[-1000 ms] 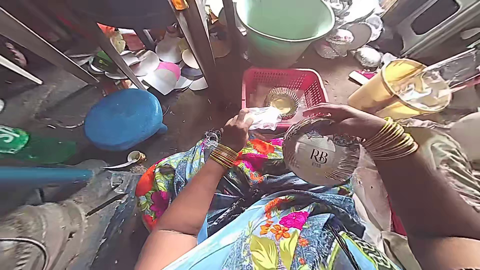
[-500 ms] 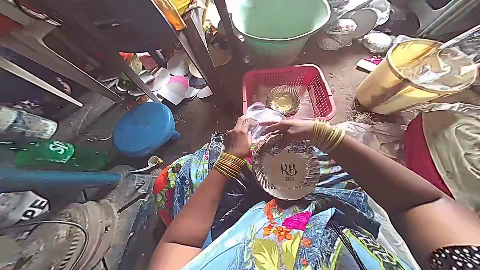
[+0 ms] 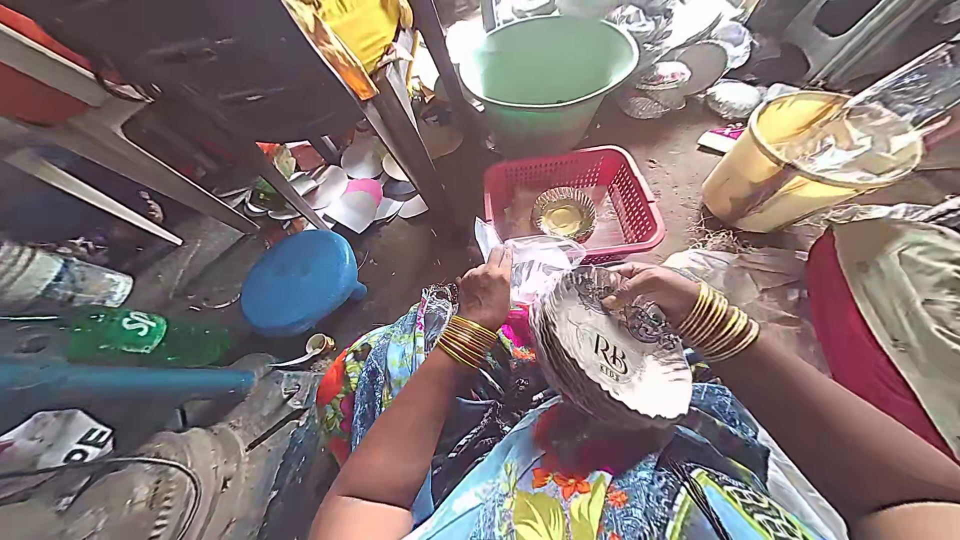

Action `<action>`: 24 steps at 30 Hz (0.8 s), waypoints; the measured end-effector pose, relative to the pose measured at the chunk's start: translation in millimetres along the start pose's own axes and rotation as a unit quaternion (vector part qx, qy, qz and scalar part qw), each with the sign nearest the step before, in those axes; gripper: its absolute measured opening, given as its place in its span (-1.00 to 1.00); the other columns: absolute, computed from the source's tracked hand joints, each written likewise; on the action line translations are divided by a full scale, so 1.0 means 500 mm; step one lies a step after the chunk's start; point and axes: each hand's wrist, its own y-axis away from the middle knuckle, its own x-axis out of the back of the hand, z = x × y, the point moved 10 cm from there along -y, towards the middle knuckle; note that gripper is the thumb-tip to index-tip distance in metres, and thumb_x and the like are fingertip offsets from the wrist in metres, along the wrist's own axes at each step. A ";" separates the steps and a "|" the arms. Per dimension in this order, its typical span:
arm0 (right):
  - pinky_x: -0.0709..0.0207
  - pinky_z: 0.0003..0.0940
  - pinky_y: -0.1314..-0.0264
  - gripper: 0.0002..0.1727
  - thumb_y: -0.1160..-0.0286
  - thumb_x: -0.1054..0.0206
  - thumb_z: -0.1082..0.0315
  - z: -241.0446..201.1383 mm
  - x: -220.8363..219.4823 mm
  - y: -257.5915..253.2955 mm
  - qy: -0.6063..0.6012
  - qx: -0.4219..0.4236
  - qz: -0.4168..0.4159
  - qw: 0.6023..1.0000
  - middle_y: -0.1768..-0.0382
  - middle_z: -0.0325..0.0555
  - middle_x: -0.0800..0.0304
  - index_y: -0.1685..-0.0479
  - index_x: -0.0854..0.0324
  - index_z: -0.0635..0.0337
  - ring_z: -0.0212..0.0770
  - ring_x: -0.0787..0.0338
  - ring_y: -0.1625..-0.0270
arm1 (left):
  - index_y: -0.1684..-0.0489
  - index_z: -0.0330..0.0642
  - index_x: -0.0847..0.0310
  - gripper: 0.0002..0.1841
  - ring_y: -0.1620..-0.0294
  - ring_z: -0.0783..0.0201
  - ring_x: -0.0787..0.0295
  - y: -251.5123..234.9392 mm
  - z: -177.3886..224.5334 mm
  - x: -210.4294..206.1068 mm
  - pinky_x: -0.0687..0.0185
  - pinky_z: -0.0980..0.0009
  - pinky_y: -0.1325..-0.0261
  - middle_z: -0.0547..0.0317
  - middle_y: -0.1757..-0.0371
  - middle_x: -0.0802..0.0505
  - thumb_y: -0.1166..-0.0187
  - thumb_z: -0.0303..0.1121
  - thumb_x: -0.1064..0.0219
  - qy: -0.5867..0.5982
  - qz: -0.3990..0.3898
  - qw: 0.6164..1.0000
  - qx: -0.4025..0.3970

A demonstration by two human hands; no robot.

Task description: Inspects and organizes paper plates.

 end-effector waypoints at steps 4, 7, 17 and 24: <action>-0.64 -0.55 0.20 -0.75 -0.60 -0.09 0.57 0.044 0.014 0.003 -0.022 -0.052 0.125 0.991 0.43 -0.34 -0.77 0.34 -0.63 0.12 -0.51 -0.75 0.35 | -0.67 -0.16 -0.46 -0.47 -0.15 -0.17 -0.85 0.008 0.015 0.016 -0.68 -0.15 -0.15 0.01 -0.68 -0.57 -0.66 -0.52 -0.18 0.047 -0.002 0.999 -0.009; -0.64 -0.43 0.22 -0.91 -0.63 -0.18 0.47 0.078 0.035 -0.001 -0.040 -0.103 0.223 0.969 0.35 -0.19 -0.71 0.12 -0.60 0.23 -0.38 -0.72 0.32 | -0.70 -0.16 -0.42 -0.43 -0.35 -0.11 -0.78 0.020 0.016 0.000 -0.63 -0.18 -0.31 0.03 -0.71 -0.53 -0.63 -0.51 -0.19 0.095 -0.016 0.993 -0.067; -0.43 -0.19 -0.20 -0.80 -0.60 -0.21 0.54 0.132 0.089 -0.009 0.050 -0.138 0.333 0.931 -0.03 0.09 -0.65 -0.08 -0.61 0.45 -0.19 -0.59 -0.04 | -0.53 -0.47 -0.51 -0.34 0.22 -0.07 -0.93 0.103 0.104 0.008 -0.79 0.06 0.25 -0.19 -0.64 -0.58 -0.26 -0.71 -0.29 0.069 0.027 0.976 -0.203; -0.38 -0.06 -0.43 -0.61 -0.85 0.00 0.38 0.113 0.064 -0.020 0.064 -0.142 0.390 0.908 -0.31 0.32 -0.61 -0.42 -0.45 0.52 0.00 -0.62 -0.32 | -0.43 -0.56 -0.57 -0.43 0.50 0.10 -0.88 0.164 0.234 -0.050 -0.73 0.26 0.50 -0.30 -0.45 -0.73 -0.29 -0.69 -0.34 0.096 0.093 0.975 -0.178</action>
